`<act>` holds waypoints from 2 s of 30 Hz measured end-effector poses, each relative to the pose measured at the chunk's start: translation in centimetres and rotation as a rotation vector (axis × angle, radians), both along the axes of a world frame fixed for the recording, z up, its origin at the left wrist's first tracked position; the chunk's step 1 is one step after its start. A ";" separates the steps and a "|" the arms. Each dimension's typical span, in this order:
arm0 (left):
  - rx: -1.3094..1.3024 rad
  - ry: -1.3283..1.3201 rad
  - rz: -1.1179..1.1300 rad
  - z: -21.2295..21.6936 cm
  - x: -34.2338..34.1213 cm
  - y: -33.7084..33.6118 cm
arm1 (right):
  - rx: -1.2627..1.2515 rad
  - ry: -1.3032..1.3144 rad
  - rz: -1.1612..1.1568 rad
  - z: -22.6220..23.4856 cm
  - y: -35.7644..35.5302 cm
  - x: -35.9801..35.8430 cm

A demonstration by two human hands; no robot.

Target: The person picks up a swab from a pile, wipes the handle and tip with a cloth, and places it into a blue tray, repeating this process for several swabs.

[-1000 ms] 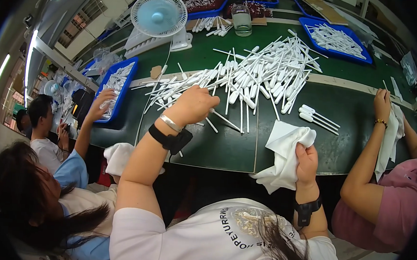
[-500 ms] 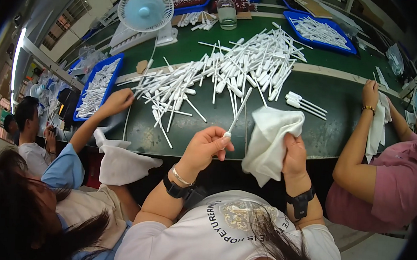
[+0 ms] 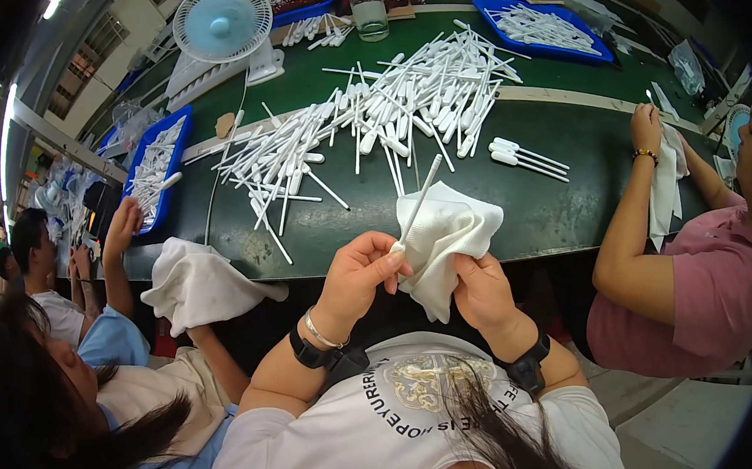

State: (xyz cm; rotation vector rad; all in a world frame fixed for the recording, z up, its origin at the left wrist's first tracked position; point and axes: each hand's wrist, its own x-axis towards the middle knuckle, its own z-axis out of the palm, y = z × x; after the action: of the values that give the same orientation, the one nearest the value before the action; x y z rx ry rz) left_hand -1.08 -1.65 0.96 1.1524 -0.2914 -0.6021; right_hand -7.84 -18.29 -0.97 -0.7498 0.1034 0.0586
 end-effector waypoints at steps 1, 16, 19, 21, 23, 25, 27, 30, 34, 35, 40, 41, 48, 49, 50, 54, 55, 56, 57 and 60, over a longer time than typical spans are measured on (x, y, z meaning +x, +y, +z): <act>0.000 0.003 0.002 -0.1 -0.1 0.0 | 0.015 -0.014 0.016 0.0 0.2 -0.1; 0.404 -0.584 -0.005 -2.7 -1.0 -1.8 | -0.333 0.015 0.020 -1.3 1.3 0.5; 0.423 -0.583 -0.034 -1.7 -1.5 -1.5 | -0.475 -0.003 -0.147 -0.9 0.2 1.1; 0.435 -0.567 -0.036 -1.7 -1.5 -1.0 | -0.288 0.003 -0.347 1.0 -1.4 2.7; 0.339 -0.401 -0.052 -1.8 -1.9 -0.6 | -0.234 -0.001 -0.331 2.3 -2.6 3.3; 0.290 -0.315 -0.060 -1.9 -1.8 -0.2 | -0.116 -0.018 -0.305 2.9 -3.0 3.6; 0.053 -0.064 -0.073 -1.7 -0.6 -0.9 | -0.288 -0.017 -0.210 -0.7 -0.3 2.1; -0.061 0.064 -0.077 -2.0 0.0 -1.2 | 0.291 -0.183 0.131 -1.7 1.3 1.0; -0.018 0.055 -0.103 -2.4 -0.4 -1.2 | 0.330 -0.145 0.124 -0.8 0.8 1.5; 0.000 0.036 -0.107 -2.5 -0.4 -1.2 | 0.332 -0.144 0.124 -0.6 0.9 1.5; -0.075 0.242 -0.211 -2.3 0.1 -1.2 | 0.293 -0.030 0.039 -0.5 1.2 1.3; -0.077 0.240 -0.210 -2.3 0.1 -1.3 | 0.358 -0.044 0.053 -0.9 1.3 1.4; -0.312 0.498 -0.268 -2.9 0.0 -1.5 | -0.025 -0.072 0.183 -1.6 1.1 1.3; -0.313 0.497 -0.269 -3.0 0.0 -1.5 | -0.083 -0.028 0.161 -1.0 1.2 1.3; -0.337 0.516 -0.322 -3.1 0.0 -1.4 | -0.140 0.016 0.138 -0.7 1.2 1.3; -0.387 0.601 -0.441 -2.9 -0.3 -1.5 | -0.374 -0.044 -0.032 -0.6 0.7 1.3; -0.392 0.643 -0.442 -2.7 -0.3 -1.6 | -0.373 -0.044 -0.026 -0.2 0.3 1.7; -0.399 0.687 -0.440 -2.7 -0.4 -1.5 | -0.252 -0.090 -0.097 0.7 -0.3 2.4; -0.402 0.689 -0.430 -2.9 -0.4 -1.4 | -0.130 -0.134 -0.166 1.5 -0.8 3.0; -0.453 0.721 -0.536 -3.4 -0.3 -1.5 | 0.087 -0.178 -0.164 1.8 -1.1 3.0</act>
State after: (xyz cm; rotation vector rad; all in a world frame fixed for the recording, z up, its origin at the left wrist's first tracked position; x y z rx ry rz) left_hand -1.41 -3.18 -2.45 0.3592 -0.0964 -1.3007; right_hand -4.83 -19.43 0.87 -0.6542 -0.0081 -0.1587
